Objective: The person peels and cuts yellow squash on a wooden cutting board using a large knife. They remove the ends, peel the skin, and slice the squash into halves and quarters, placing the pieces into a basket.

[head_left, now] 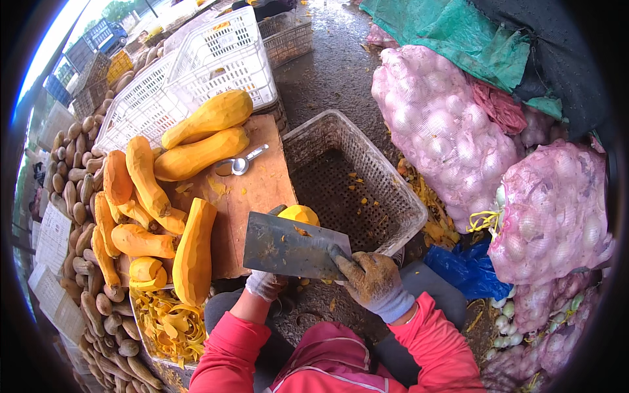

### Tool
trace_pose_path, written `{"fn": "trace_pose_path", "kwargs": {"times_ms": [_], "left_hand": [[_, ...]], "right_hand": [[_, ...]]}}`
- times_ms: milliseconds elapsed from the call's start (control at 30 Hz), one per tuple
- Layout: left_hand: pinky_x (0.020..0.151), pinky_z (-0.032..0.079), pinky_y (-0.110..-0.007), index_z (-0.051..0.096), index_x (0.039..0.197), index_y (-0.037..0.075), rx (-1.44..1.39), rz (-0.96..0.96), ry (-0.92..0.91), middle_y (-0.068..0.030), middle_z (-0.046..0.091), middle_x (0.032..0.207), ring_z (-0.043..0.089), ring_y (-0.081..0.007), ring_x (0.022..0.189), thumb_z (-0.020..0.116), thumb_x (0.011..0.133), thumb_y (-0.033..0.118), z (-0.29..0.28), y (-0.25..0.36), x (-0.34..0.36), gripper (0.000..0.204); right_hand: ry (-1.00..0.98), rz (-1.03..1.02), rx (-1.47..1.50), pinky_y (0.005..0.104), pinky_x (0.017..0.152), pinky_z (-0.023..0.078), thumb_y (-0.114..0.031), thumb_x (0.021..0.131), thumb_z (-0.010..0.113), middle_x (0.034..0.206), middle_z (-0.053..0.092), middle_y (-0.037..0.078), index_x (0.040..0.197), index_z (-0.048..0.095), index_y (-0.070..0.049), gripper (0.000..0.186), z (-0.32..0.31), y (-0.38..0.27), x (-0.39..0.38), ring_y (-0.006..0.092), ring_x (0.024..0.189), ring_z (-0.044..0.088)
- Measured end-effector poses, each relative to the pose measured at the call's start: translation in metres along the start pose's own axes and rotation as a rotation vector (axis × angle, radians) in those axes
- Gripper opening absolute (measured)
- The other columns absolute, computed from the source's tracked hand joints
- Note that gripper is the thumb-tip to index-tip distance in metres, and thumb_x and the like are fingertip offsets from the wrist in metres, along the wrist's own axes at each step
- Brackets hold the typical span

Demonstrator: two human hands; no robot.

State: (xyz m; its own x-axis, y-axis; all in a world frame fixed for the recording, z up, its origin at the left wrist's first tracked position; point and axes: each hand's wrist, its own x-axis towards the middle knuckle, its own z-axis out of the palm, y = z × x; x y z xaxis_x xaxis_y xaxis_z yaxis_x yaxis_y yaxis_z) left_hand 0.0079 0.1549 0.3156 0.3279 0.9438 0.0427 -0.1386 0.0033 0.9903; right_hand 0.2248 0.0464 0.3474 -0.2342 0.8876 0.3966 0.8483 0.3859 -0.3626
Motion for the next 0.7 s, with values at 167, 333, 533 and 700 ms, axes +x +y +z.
{"fn": "trace_pose_path", "kwargs": {"times_ms": [167,333,533,700], "left_hand": [[0.105,0.05,-0.039,0.043,0.145,0.005,-0.277,-0.156,0.012,-0.0092,0.06,0.132,0.059,-0.0212,0.121,0.085,0.081,0.018,0.0,0.016,0.0,0.078],[0.107,0.048,-0.039,0.051,0.14,0.006,-0.507,-0.188,0.005,-0.0073,0.062,0.129,0.06,-0.0228,0.12,0.08,0.075,-0.002,-0.002,0.025,0.001,0.071],[0.105,0.05,-0.038,0.048,0.143,0.005,0.018,-0.108,-0.063,-0.0076,0.06,0.133,0.058,-0.021,0.124,0.081,0.082,0.005,-0.012,0.006,0.002,0.069],[0.111,0.046,-0.039,0.038,0.15,0.005,0.154,0.044,-0.193,-0.0082,0.055,0.14,0.054,-0.0208,0.129,0.078,0.092,0.025,-0.02,-0.004,-0.004,0.074]], "right_hand": [[-0.096,0.211,-0.003,0.0449,0.068,0.054,-0.019,0.079,0.076,0.094,0.062,0.013,0.14,0.059,-0.017,0.063,0.008,0.017,-0.008,0.0326,0.077,0.065],[-0.1,0.447,0.026,0.0475,0.073,0.055,-0.016,0.085,0.071,0.096,0.065,0.021,0.142,0.057,-0.014,0.059,0.012,0.038,-0.012,0.039,0.084,0.067],[0.014,0.148,0.189,0.045,0.074,0.055,-0.018,0.078,0.074,0.094,0.064,0.013,0.144,0.056,-0.013,0.069,-0.001,0.016,-0.005,0.0332,0.084,0.066],[-0.027,0.021,0.136,0.0412,0.074,0.056,-0.02,0.073,0.079,0.099,0.067,0.011,0.141,0.06,-0.011,0.071,-0.009,0.002,0.0,0.0288,0.087,0.067]]}}
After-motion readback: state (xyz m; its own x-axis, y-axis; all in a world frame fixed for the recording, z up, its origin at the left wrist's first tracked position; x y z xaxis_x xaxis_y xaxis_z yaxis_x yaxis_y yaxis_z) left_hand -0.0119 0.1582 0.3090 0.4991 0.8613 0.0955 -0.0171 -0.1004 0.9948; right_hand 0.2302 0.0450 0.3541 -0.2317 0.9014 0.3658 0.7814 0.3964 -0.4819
